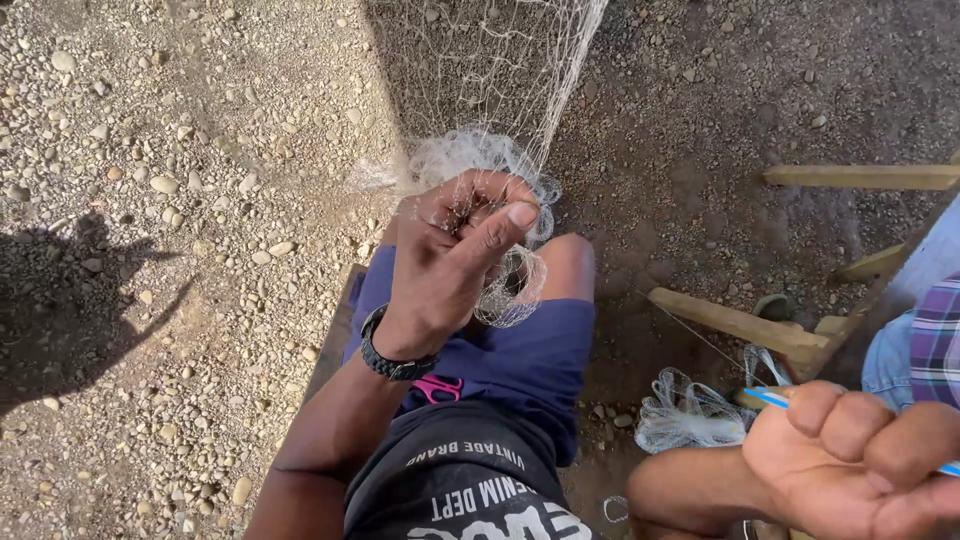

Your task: Repairing a white nylon fishing net by threading a blue plastic netting needle through the mesh loops.

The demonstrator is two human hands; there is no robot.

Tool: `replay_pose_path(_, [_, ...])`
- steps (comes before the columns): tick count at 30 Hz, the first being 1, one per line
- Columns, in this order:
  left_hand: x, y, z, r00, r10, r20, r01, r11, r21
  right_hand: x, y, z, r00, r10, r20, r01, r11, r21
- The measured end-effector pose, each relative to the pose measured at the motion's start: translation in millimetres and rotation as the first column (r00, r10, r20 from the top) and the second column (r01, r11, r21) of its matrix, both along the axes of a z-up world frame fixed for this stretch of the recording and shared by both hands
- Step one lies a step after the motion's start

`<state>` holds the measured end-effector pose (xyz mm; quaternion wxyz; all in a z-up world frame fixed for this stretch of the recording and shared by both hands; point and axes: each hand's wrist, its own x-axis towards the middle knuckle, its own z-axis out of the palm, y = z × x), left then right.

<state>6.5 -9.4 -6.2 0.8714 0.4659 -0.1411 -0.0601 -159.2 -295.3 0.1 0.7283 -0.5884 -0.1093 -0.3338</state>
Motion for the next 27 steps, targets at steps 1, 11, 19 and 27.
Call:
replay_pose_path(1, [0.8,-3.3,1.6,0.999,0.008,-0.053,-0.008,1.0,0.012,1.1,-9.3,-3.1,0.999,-0.015,0.028,0.012,0.992,0.128])
replay_pose_path(11, [-3.1,3.6,-10.2,0.981,0.156,0.114,-0.177,0.962,0.205,60.5,63.3,24.6,0.987,-0.142,0.071,0.155,0.962,-0.224])
replay_pose_path(19, [6.8,11.1,-9.7,0.963,0.214,0.163,-0.229,0.97,0.077,74.9,65.5,7.0,0.956,-0.285,0.068,0.29,0.955,-0.069])
replay_pose_path(27, [23.6,19.3,-10.9,0.757,0.624,0.191,-0.61,0.781,-0.133,113.5,94.3,-31.8,0.987,-0.098,-0.124,0.103,0.994,0.034])
